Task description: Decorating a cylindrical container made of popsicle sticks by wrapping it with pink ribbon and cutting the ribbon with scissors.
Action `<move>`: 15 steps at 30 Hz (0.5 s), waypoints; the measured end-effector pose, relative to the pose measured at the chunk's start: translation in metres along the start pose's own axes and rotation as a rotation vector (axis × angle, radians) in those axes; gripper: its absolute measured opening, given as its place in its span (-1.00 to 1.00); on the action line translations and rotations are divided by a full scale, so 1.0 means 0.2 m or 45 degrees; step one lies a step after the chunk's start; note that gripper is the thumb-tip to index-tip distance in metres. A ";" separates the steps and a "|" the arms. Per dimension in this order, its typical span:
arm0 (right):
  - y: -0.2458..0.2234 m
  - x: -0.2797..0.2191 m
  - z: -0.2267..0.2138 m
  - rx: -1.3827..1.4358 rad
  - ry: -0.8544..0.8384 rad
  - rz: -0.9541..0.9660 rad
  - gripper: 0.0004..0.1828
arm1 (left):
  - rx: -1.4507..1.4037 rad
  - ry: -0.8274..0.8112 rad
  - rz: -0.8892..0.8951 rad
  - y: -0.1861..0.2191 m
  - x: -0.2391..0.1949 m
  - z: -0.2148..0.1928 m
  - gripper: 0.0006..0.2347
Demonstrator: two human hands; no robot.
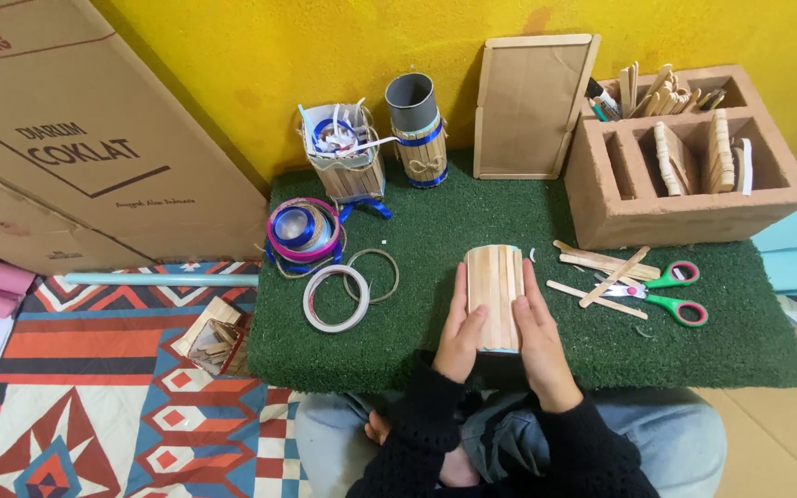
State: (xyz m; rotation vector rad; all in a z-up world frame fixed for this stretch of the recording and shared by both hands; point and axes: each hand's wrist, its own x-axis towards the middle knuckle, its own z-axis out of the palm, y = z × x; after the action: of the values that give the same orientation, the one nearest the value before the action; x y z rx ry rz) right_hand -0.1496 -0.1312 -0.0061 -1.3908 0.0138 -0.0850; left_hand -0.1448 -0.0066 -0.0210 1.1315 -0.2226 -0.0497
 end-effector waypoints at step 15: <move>-0.17 -0.07 0.05 -0.290 -0.194 0.034 -0.09 | -0.144 0.202 -0.128 -0.06 0.02 -0.14 -0.16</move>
State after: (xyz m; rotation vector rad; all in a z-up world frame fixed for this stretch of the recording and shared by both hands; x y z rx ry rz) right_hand -0.1638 -0.1265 0.0281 -1.6207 -0.0868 0.0465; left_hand -0.1349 0.0129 -0.0434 1.0278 -0.0207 -0.0608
